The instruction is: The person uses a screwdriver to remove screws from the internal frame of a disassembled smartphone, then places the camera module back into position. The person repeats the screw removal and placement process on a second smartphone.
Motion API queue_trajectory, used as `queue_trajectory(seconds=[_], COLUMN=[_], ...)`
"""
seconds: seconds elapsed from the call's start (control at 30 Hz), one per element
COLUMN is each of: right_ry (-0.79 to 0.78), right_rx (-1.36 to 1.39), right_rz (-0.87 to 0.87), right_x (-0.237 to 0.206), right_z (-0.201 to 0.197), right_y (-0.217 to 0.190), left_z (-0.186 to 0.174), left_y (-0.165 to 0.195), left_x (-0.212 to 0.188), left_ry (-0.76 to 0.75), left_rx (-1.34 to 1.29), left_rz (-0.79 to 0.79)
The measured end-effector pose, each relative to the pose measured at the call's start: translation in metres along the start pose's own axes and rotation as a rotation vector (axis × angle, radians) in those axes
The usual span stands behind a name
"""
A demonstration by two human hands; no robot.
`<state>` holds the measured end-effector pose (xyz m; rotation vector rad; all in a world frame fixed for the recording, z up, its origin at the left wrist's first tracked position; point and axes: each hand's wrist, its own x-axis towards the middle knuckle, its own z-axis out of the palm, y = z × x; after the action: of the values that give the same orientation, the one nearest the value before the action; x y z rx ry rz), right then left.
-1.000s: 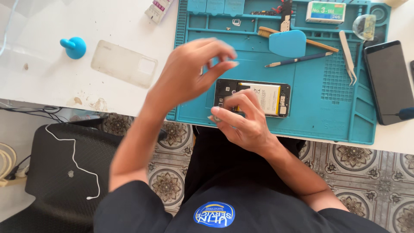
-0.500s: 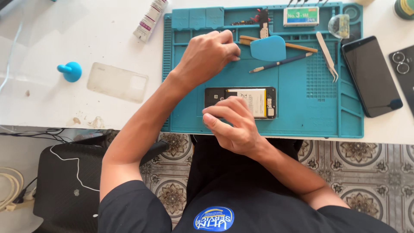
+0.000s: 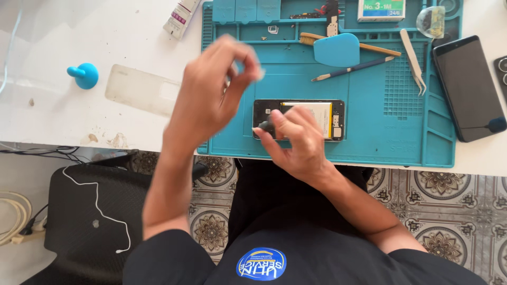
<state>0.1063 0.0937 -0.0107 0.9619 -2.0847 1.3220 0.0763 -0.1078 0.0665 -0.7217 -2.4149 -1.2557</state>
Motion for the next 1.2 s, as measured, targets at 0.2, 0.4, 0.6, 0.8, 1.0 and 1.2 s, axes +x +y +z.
queue_trajectory(seconds=[0.2,0.4,0.6,0.8,1.0,1.2], right_ry=[-0.025,0.285,0.383,0.383,0.509,0.546], right_rx=[0.116,0.229,0.211,0.250,0.293,0.246], right_rz=[-0.057,0.048,-0.150,-0.088,0.129,0.175], right_x=[-0.002,-0.017,-0.026,-0.031,-0.032,-0.025], right_z=[0.002,0.007,0.006,0.007,-0.010,-0.039], right_y=[-0.003,-0.003,0.004,0.006,0.014,0.028], left_z=[0.027,0.066,0.080,0.090,0.079,0.054], left_y=[0.009,0.002,0.006,0.007,-0.005,-0.012], left_x=[-0.058,-0.075,-0.066,-0.064,-0.068,-0.069], left_ry=[0.264,0.355,0.256,0.197,0.340,0.458], left_rx=[-0.649,-1.309,-1.684,-1.815,-1.492,-0.663], left_rz=[-0.364,-0.567,-0.771,-0.762,-0.707,-0.546])
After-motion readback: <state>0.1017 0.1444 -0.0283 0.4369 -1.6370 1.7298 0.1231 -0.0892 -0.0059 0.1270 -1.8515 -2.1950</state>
